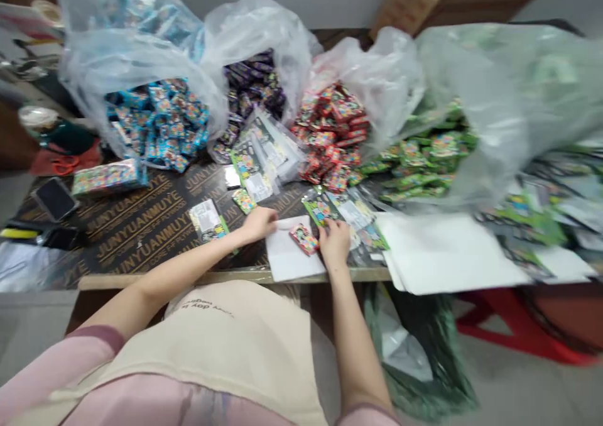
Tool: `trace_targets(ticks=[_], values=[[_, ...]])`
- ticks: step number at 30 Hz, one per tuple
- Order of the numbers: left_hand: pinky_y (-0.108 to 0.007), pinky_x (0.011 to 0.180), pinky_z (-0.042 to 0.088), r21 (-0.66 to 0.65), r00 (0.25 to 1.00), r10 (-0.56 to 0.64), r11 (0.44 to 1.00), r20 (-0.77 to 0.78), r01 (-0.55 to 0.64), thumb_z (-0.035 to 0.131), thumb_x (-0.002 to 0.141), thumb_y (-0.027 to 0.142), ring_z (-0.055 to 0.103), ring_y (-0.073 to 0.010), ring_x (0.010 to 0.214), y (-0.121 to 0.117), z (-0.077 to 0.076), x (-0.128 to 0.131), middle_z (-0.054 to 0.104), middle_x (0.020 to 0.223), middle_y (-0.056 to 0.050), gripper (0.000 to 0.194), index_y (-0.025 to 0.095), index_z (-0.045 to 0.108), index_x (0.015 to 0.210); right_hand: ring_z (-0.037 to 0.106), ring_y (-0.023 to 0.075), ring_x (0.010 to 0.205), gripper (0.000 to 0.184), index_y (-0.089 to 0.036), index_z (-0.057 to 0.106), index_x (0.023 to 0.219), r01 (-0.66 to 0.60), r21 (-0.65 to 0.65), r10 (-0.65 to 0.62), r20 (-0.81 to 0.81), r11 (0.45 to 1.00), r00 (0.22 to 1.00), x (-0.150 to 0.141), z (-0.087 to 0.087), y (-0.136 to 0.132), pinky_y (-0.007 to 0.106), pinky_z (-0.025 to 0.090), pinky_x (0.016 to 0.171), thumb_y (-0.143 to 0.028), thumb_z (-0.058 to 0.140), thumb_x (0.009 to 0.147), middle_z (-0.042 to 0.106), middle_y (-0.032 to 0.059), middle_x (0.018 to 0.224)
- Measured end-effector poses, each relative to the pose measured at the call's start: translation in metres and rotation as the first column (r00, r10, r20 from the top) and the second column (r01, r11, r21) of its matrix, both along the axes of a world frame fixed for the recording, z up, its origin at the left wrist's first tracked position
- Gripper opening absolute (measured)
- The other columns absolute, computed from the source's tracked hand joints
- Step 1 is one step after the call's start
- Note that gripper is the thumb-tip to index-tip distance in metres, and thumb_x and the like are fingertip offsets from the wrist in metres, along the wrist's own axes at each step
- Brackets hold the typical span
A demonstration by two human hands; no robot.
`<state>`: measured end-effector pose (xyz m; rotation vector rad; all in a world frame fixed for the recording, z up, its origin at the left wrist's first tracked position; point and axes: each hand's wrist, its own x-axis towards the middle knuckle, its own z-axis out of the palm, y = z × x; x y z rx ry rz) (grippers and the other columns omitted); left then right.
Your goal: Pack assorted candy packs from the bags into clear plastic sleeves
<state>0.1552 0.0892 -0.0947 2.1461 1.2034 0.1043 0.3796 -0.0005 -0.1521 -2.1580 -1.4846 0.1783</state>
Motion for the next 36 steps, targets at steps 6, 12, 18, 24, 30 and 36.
trace_targets(ticks=[6,12,18,24,30,36], values=[[-0.033,0.070,0.045,0.245,0.962,0.001,0.967,0.272,-0.070,0.058,0.083,0.023,0.059,-0.0217,0.074,-0.002,0.025,-0.036,0.065,0.076,-0.008,0.016,0.019,0.073,0.079,0.060,0.0219,0.078,0.043,-0.017,0.071,0.092,0.106,0.180,-0.008,-0.477,0.978,0.879,-0.015,0.039,0.003,0.037,0.048,0.076,-0.055,0.052,0.084,0.067,0.0102,0.087],[-0.034,0.076,0.049,0.527,0.835,-0.403,0.834,0.376,0.165,0.049,0.091,0.024,0.061,-0.0183,0.081,-0.033,0.037,-0.056,0.067,0.086,-0.008,0.022,0.026,0.070,0.099,0.057,0.0148,0.057,0.048,-0.022,0.069,0.103,-0.112,0.129,0.165,-0.887,0.985,0.431,-0.045,0.077,0.014,0.028,0.047,0.056,-0.057,0.070,0.070,0.064,-0.0015,0.066],[-0.052,0.106,0.035,0.272,0.790,0.012,0.935,0.613,-0.226,0.075,0.065,0.058,0.042,-0.0342,0.131,-0.034,0.029,-0.061,0.046,0.140,-0.016,0.079,0.027,0.049,0.133,0.064,0.0158,0.076,0.045,-0.024,0.070,0.103,-0.018,0.261,0.250,-0.898,0.965,0.362,-0.058,0.093,0.008,0.029,0.052,0.073,-0.036,0.082,0.061,0.072,0.0009,0.089],[-0.043,0.099,0.045,-0.471,0.449,0.491,0.867,0.746,-0.165,0.071,0.075,0.051,0.060,-0.0256,0.114,-0.031,0.036,-0.048,0.062,0.125,-0.014,0.096,0.025,0.016,0.149,0.067,0.0207,0.089,0.038,-0.022,0.074,0.100,0.081,0.325,0.252,-0.847,0.942,0.468,-0.071,0.095,0.009,0.036,0.053,0.085,-0.037,0.080,0.065,0.074,0.0043,0.099],[-0.038,0.100,0.043,-0.348,0.478,0.434,0.900,0.763,-0.261,0.081,0.066,0.032,0.059,-0.0247,0.112,-0.026,0.048,-0.059,0.065,0.120,-0.010,0.051,0.017,0.066,0.112,0.067,0.0227,0.095,0.039,-0.022,0.074,0.103,-0.107,0.290,0.300,-0.778,0.951,0.552,-0.077,0.096,0.007,0.038,0.053,0.089,-0.036,0.079,0.067,0.073,0.0055,0.105],[-0.031,0.079,0.051,-0.454,0.521,0.478,0.872,0.708,-0.183,0.085,0.056,0.027,0.065,-0.0184,0.082,-0.023,0.053,-0.069,0.073,0.094,-0.007,0.046,0.014,0.073,0.099,0.067,0.0187,0.072,0.035,-0.019,0.075,0.096,-0.097,0.225,0.242,-0.817,0.969,0.523,-0.078,0.097,0.005,0.033,0.055,0.071,-0.038,0.078,0.067,0.075,0.0039,0.084]])
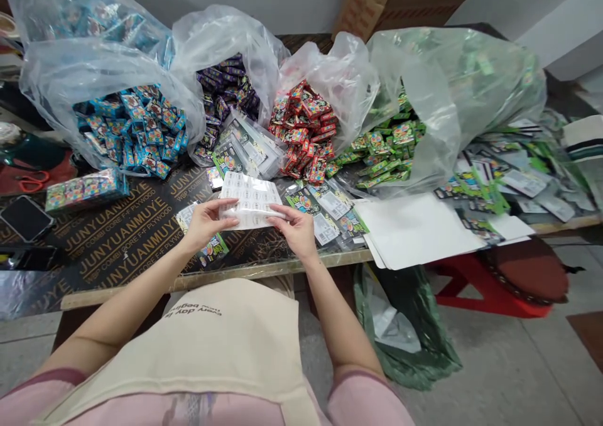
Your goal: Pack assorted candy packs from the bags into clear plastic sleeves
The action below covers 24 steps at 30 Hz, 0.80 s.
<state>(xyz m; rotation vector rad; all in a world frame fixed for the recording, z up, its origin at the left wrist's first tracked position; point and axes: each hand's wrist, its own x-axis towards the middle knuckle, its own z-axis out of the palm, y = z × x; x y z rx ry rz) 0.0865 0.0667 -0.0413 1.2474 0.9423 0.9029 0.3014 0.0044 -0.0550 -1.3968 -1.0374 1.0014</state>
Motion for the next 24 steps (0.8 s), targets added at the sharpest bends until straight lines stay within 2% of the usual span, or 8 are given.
trace_targets(ticks=[2,4,8,11,14,17,21,24], values=[[-0.028,0.068,0.050,-0.011,0.999,0.031,0.999,-0.042,-0.032,0.083,0.058,0.028,0.062,-0.0151,0.068,0.001,0.000,0.000,0.072,0.080,-0.005,0.036,0.013,0.074,0.089,0.065,0.0176,0.067,0.026,-0.019,0.075,0.088,0.022,0.016,-0.023,0.073,1.000,0.997,-0.002,0.003,0.000,0.032,0.053,0.067,-0.038,0.074,0.071,0.073,0.0033,0.079],[-0.027,0.063,0.047,0.044,0.990,0.079,0.996,-0.120,-0.074,0.079,0.064,0.030,0.058,-0.0133,0.061,0.002,0.000,-0.001,0.069,0.070,-0.003,0.024,0.014,0.075,0.081,0.062,0.0178,0.070,0.018,-0.020,0.075,0.079,0.051,0.078,-0.068,0.236,0.996,0.969,-0.005,0.008,-0.001,0.034,0.051,0.071,-0.036,0.070,0.076,0.069,0.0028,0.073],[-0.030,0.070,0.043,0.330,0.912,0.179,0.943,-0.369,-0.052,0.070,0.076,0.031,0.054,-0.0159,0.070,0.005,0.009,-0.003,0.061,0.065,-0.001,0.015,0.018,0.074,0.070,0.056,0.0213,0.090,0.017,-0.022,0.072,0.071,0.095,0.235,-0.208,0.521,0.967,0.828,-0.007,0.024,-0.003,0.038,0.044,0.087,-0.036,0.067,0.079,0.063,0.0049,0.083],[-0.031,0.077,0.041,0.411,0.871,0.195,0.912,-0.450,0.009,0.068,0.077,0.032,0.052,-0.0179,0.081,0.008,0.014,-0.005,0.057,0.073,-0.001,0.017,0.019,0.072,0.067,0.056,0.0176,0.078,0.023,-0.019,0.067,0.072,0.009,0.131,-0.071,0.475,0.991,0.877,-0.007,0.030,-0.005,0.030,0.045,0.074,-0.037,0.059,0.084,0.062,0.0034,0.077],[-0.027,0.066,0.039,0.225,0.923,0.005,0.970,-0.385,0.088,0.064,0.078,0.039,0.050,-0.0140,0.069,0.009,0.012,-0.007,0.054,0.068,0.000,0.030,0.015,0.065,0.060,0.047,0.0120,0.057,0.027,-0.017,0.063,0.072,-0.052,-0.017,0.054,0.371,0.999,0.927,-0.005,0.030,-0.007,0.024,0.036,0.054,-0.037,0.053,0.086,0.055,-0.0011,0.061],[-0.023,0.054,0.035,-0.058,0.948,-0.178,0.984,-0.263,0.169,0.066,0.073,0.045,0.044,-0.0097,0.054,0.008,0.005,-0.010,0.050,0.055,0.002,0.034,0.013,0.062,0.059,0.041,0.0100,0.053,0.029,-0.016,0.061,0.068,-0.044,-0.049,0.059,0.351,0.998,0.935,-0.002,0.027,-0.010,0.023,0.030,0.050,-0.038,0.054,0.085,0.052,-0.0022,0.058],[-0.022,0.054,0.041,-0.205,0.971,-0.148,0.973,-0.189,0.108,0.081,0.053,0.038,0.051,-0.0099,0.052,0.006,-0.004,-0.013,0.059,0.055,0.001,0.032,0.012,0.065,0.064,0.037,0.0093,0.050,0.029,-0.016,0.060,0.065,-0.070,-0.083,0.093,0.320,0.994,0.943,0.001,0.023,-0.014,0.023,0.027,0.047,-0.039,0.056,0.082,0.047,-0.0030,0.054],[-0.022,0.052,0.042,-0.242,0.980,-0.110,0.968,-0.166,0.068,0.080,0.052,0.037,0.051,-0.0091,0.049,0.005,-0.012,-0.011,0.060,0.053,0.001,0.031,0.012,0.065,0.061,0.044,0.0109,0.055,0.025,-0.016,0.062,0.072,-0.131,-0.105,0.154,0.260,0.986,0.953,0.003,0.014,-0.015,0.023,0.031,0.049,-0.040,0.059,0.080,0.055,-0.0009,0.062]])
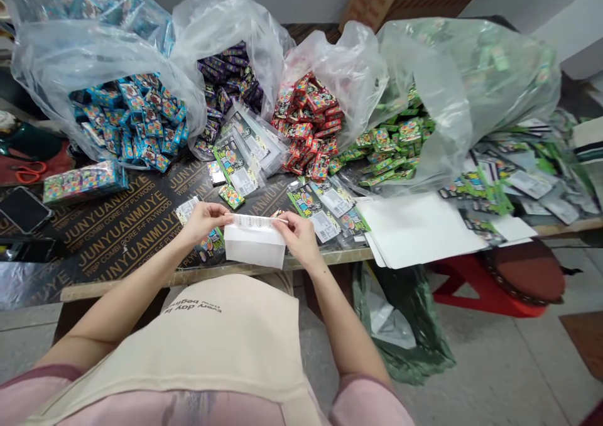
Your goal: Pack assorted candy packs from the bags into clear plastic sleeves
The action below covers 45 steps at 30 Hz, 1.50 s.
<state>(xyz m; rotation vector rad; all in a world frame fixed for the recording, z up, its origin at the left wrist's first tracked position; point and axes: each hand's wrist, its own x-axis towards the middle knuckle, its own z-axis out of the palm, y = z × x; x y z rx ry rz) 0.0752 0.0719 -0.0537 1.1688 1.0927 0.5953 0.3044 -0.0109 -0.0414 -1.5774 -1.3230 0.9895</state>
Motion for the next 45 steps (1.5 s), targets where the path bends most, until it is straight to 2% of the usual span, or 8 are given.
trace_targets(ticks=[6,12,18,25,31,37,41,45], values=[[-0.019,0.044,0.038,-0.061,0.995,0.077,0.995,-0.070,-0.081,0.078,0.054,0.034,0.046,-0.0070,0.041,0.000,-0.024,0.000,0.054,0.043,0.003,0.027,0.012,0.062,0.054,0.057,0.0197,0.075,0.032,-0.018,0.063,0.095,-0.017,-0.018,0.020,0.212,1.000,0.977,0.022,-0.042,0.005,0.031,0.046,0.067,-0.046,0.052,0.085,0.065,0.0074,0.087],[-0.019,0.043,0.043,-0.149,0.989,0.117,0.980,-0.095,-0.131,0.077,0.061,0.030,0.050,-0.0081,0.039,0.004,-0.032,-0.002,0.055,0.043,0.004,0.024,0.012,0.061,0.058,0.056,0.0312,0.098,0.051,-0.015,0.055,0.123,-0.075,0.007,0.052,0.656,0.997,0.753,0.043,-0.082,-0.005,0.045,0.045,0.086,-0.035,0.062,0.077,0.062,0.0159,0.106],[-0.022,0.043,0.048,-0.208,0.978,0.130,0.965,-0.161,-0.162,0.063,0.077,0.017,0.054,-0.0107,0.038,0.000,-0.055,0.048,0.054,0.041,0.003,0.019,0.013,0.057,0.060,0.058,0.0275,0.091,0.051,-0.015,0.054,0.123,0.275,0.315,-0.415,0.596,0.908,0.687,0.068,-0.065,-0.009,0.044,0.045,0.086,-0.037,0.063,0.078,0.063,0.0134,0.105],[-0.020,0.046,0.048,-0.211,0.977,0.085,0.969,-0.196,-0.127,0.062,0.081,0.016,0.056,-0.0106,0.039,-0.007,-0.076,0.081,0.053,0.040,0.004,0.021,0.012,0.059,0.061,0.055,0.0294,0.096,0.035,-0.017,0.066,0.110,-0.083,0.062,0.018,0.687,0.995,0.726,0.049,-0.080,-0.014,0.044,0.042,0.085,-0.033,0.066,0.078,0.066,0.0120,0.100],[-0.019,0.045,0.050,-0.304,0.986,-0.001,0.951,-0.167,-0.051,0.067,0.077,0.012,0.059,-0.0106,0.041,-0.002,-0.073,0.073,0.058,0.045,0.001,0.017,0.010,0.058,0.063,0.051,0.0305,0.107,0.032,-0.020,0.068,0.109,-0.063,0.176,-0.077,0.685,0.982,0.724,0.034,-0.087,0.005,0.046,0.041,0.088,-0.036,0.065,0.081,0.058,0.0140,0.115],[-0.017,0.046,0.050,-0.334,0.990,-0.033,0.943,-0.140,-0.016,0.070,0.078,0.019,0.059,-0.0090,0.042,-0.001,-0.071,0.072,0.059,0.047,0.001,0.018,0.011,0.059,0.066,0.058,0.0245,0.092,0.022,-0.017,0.072,0.097,-0.320,0.087,0.201,0.617,0.943,0.760,-0.006,-0.090,0.044,0.038,0.047,0.081,-0.018,0.052,0.088,0.064,0.0128,0.097],[-0.015,0.045,0.049,-0.356,0.993,-0.044,0.934,-0.107,0.004,0.066,0.081,0.024,0.061,-0.0084,0.043,0.000,-0.070,0.070,0.061,0.052,0.000,0.020,0.011,0.059,0.068,0.060,0.0204,0.080,0.026,-0.018,0.072,0.085,-0.303,0.124,0.196,0.525,0.945,0.828,-0.009,-0.100,0.040,0.034,0.049,0.074,-0.017,0.046,0.089,0.066,0.0099,0.085],[-0.014,0.044,0.048,-0.364,0.993,-0.062,0.931,-0.099,0.022,0.064,0.083,0.024,0.061,-0.0085,0.043,0.001,-0.071,0.070,0.063,0.054,-0.001,0.022,0.011,0.057,0.066,0.061,0.0200,0.083,0.021,-0.018,0.067,0.086,-0.101,0.227,0.021,0.333,0.969,0.943,-0.002,-0.101,0.031,0.034,0.049,0.077,-0.022,0.046,0.089,0.067,0.0085,0.088]])
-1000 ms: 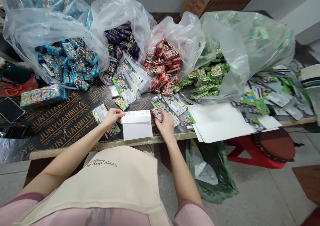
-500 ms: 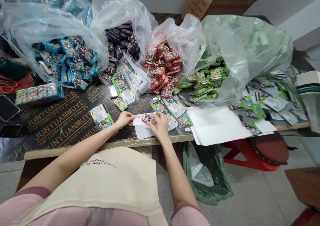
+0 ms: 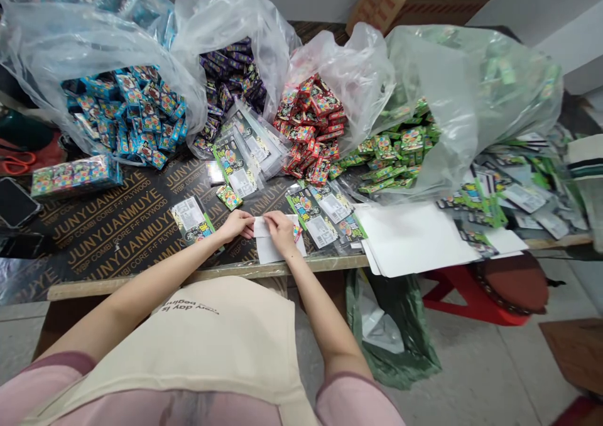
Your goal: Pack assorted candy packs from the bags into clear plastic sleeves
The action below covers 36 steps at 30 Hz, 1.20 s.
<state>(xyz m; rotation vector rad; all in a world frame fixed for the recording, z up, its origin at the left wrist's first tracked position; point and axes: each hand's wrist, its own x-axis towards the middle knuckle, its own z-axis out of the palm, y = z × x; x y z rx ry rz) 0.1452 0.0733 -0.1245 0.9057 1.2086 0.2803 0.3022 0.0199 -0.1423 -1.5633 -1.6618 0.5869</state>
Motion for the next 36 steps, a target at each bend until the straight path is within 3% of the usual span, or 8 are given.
trace_targets(ticks=[3,11,20,25,27,29,32,36], values=[[-0.015,0.044,0.048,0.018,1.000,-0.006,1.000,-0.016,0.007,0.062,0.083,0.021,0.061,-0.0091,0.042,0.000,-0.001,0.002,0.062,0.053,0.000,0.018,0.012,0.057,0.068,0.059,0.0220,0.092,0.022,-0.017,0.062,0.102,0.080,-0.005,-0.080,-0.031,0.997,0.996,0.003,0.003,0.004,0.036,0.048,0.081,-0.020,0.049,0.083,0.065,0.0106,0.102],[-0.015,0.042,0.046,0.132,0.998,0.001,0.991,-0.063,0.007,0.061,0.079,0.011,0.060,-0.0084,0.043,-0.006,-0.005,0.006,0.059,0.052,0.002,0.010,0.012,0.060,0.069,0.055,0.0253,0.090,0.050,-0.018,0.050,0.129,-0.078,-0.170,0.112,0.203,0.982,0.973,0.006,0.002,0.016,0.042,0.041,0.084,-0.008,0.042,0.080,0.068,0.0080,0.092],[-0.017,0.043,0.047,0.142,0.993,-0.028,0.989,-0.116,0.045,0.053,0.076,0.002,0.058,-0.0096,0.040,-0.005,-0.004,0.011,0.056,0.047,0.002,0.019,0.013,0.054,0.060,0.063,0.0229,0.077,0.036,-0.016,0.061,0.121,-0.103,0.038,0.091,0.241,0.994,0.966,0.013,-0.011,0.005,0.038,0.048,0.076,-0.023,0.043,0.090,0.072,0.0091,0.087],[-0.021,0.048,0.049,0.182,0.991,-0.045,0.981,-0.129,0.069,0.054,0.078,0.004,0.059,-0.0113,0.043,-0.009,0.002,0.011,0.056,0.047,0.001,0.020,0.012,0.058,0.060,0.063,0.0202,0.072,0.037,-0.018,0.058,0.123,0.076,0.074,-0.078,0.025,0.994,0.997,0.011,-0.010,0.004,0.036,0.052,0.070,-0.028,0.044,0.091,0.066,0.0064,0.082],[-0.025,0.056,0.052,0.238,0.992,-0.045,0.969,-0.121,0.073,0.058,0.081,0.011,0.063,-0.0140,0.053,-0.007,0.013,-0.005,0.060,0.053,-0.002,0.015,0.012,0.063,0.066,0.063,0.0191,0.071,0.042,-0.019,0.053,0.129,0.143,0.007,-0.141,-0.120,0.990,0.983,0.010,-0.005,0.005,0.035,0.053,0.067,-0.031,0.047,0.089,0.064,0.0055,0.083],[-0.030,0.072,0.053,0.437,0.981,0.045,0.898,-0.190,0.044,0.064,0.082,0.022,0.067,-0.0182,0.074,-0.002,0.025,-0.037,0.067,0.071,-0.005,0.010,0.014,0.068,0.077,0.063,0.0185,0.072,0.048,-0.019,0.050,0.132,0.170,-0.052,-0.178,-0.239,0.984,0.955,0.011,0.000,0.008,0.034,0.053,0.066,-0.033,0.052,0.086,0.065,0.0056,0.087],[-0.040,0.096,0.043,0.761,0.841,0.352,0.640,-0.410,0.103,0.069,0.079,0.027,0.056,-0.0273,0.110,0.013,0.037,-0.104,0.066,0.105,-0.012,0.019,0.016,0.069,0.094,0.064,0.0199,0.082,0.053,-0.019,0.049,0.132,0.202,-0.034,-0.202,-0.304,0.979,0.931,0.008,0.012,0.016,0.037,0.052,0.076,-0.033,0.058,0.082,0.067,0.0069,0.091],[-0.044,0.092,0.043,0.734,0.777,0.349,0.648,-0.524,0.205,0.076,0.070,0.017,0.057,-0.0303,0.104,0.026,0.034,-0.162,0.066,0.103,-0.014,0.025,0.013,0.070,0.093,0.062,0.0199,0.081,0.058,-0.020,0.045,0.134,0.135,0.015,-0.121,-0.353,0.991,0.928,-0.015,0.047,0.040,0.037,0.049,0.077,-0.034,0.061,0.081,0.067,0.0048,0.087]])
